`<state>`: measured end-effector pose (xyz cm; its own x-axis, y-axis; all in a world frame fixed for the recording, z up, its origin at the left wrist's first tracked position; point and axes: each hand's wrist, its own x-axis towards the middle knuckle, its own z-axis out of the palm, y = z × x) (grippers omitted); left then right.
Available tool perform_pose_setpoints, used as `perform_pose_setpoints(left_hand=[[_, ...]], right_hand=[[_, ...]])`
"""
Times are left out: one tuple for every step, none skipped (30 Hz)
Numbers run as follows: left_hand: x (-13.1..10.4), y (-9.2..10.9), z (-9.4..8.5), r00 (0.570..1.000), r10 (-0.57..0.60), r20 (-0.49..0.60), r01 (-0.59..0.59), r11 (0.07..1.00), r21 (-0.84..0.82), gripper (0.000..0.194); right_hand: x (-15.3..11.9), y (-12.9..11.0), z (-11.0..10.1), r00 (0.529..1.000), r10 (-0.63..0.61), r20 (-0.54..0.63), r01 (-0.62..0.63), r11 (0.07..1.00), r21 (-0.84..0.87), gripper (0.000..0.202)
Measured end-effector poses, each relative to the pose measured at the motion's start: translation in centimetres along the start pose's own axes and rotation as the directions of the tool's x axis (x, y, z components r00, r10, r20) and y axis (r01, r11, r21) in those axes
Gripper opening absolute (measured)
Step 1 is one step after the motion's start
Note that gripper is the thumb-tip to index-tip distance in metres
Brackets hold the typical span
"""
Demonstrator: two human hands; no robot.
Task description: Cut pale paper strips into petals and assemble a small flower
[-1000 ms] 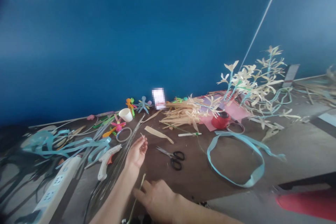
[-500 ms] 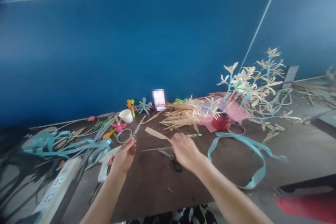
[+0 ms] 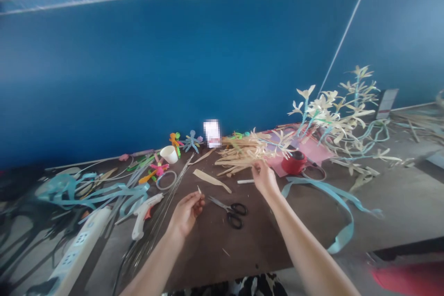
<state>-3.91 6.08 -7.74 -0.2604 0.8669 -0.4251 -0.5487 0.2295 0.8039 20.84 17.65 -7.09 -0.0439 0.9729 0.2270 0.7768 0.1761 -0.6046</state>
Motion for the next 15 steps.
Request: perform_pose_setpoints(left_hand=[[-0.1,0.0,0.2,1.000,-0.004,0.008,0.004,1.000,0.010,0.020],[-0.2,0.0,0.3,1.000,-0.008,0.013,0.008,1.000,0.018,0.021],[-0.2,0.0,0.4,1.000,-0.013,0.019,0.012,1.000,0.025,0.021],[-0.3,0.0,0.5,1.000,-0.018,0.025,0.018,0.999,0.030,0.020],[-0.4,0.0,0.7,0.999,-0.025,0.033,0.024,0.999,0.034,0.020],[-0.4,0.0,0.8,0.999,-0.030,0.042,0.029,0.999,0.041,0.020],[-0.4,-0.1,1.0,0.998,-0.031,0.051,0.029,0.998,0.051,0.019],[-0.5,-0.2,1.1,0.998,-0.027,0.059,0.023,0.998,0.065,0.020],[-0.5,-0.3,1.3,0.998,-0.017,0.064,0.012,0.996,0.084,0.020],[-0.6,-0.4,1.5,0.998,-0.002,0.068,-0.005,0.994,0.105,0.021],[-0.7,-0.6,1.7,0.997,0.018,0.073,-0.027,0.991,0.130,0.021],[-0.8,-0.7,1.8,0.996,0.040,0.079,-0.052,0.986,0.158,0.022],[-0.9,-0.8,1.9,0.995,0.065,0.081,-0.080,0.979,0.188,0.023],[-1.1,-0.9,1.9,0.992,0.094,0.081,-0.109,0.969,0.220,0.024],[-1.3,-0.9,1.9,0.989,0.123,0.082,-0.140,0.958,0.250,0.026]], right_hand=[[0.3,0.2,-0.3,0.999,0.014,-0.039,-0.015,0.999,-0.029,0.029],[0.4,0.2,-0.6,0.996,0.020,-0.086,-0.025,0.998,-0.063,0.034],[0.3,-0.1,-0.9,0.991,0.011,-0.130,-0.024,0.995,-0.098,0.039],[0.0,-0.6,-1.1,0.988,-0.016,-0.155,-0.003,0.992,-0.124,0.042],[-0.5,-1.4,-1.2,0.987,-0.056,-0.149,0.037,0.991,-0.128,0.043],[-1.2,-2.4,-1.1,0.989,-0.104,-0.106,0.094,0.991,-0.091,0.040],[-2.1,-3.6,-0.8,0.987,-0.158,-0.027,0.157,0.987,-0.007,0.033],[-2.9,-4.8,-0.4,0.976,-0.205,0.072,0.196,0.974,0.116,0.028],[-3.8,-5.9,0.3,0.959,-0.231,0.164,0.185,0.949,0.254,0.024],[-4.6,-7.0,1.1,0.937,-0.249,0.247,0.144,0.916,0.374,0.024],[-5.2,-7.9,1.9,0.917,-0.251,0.309,0.086,0.883,0.461,0.023],[-5.7,-8.6,2.8,0.910,-0.231,0.345,0.019,0.854,0.521,0.023],[-6.1,-9.1,3.6,0.903,-0.213,0.372,-0.038,0.825,0.564,0.021],[-6.3,-9.4,4.2,0.903,-0.192,0.384,-0.086,0.796,0.599,0.019],[-6.5,-9.6,4.8,0.905,-0.173,0.388,-0.124,0.765,0.631,0.018]])
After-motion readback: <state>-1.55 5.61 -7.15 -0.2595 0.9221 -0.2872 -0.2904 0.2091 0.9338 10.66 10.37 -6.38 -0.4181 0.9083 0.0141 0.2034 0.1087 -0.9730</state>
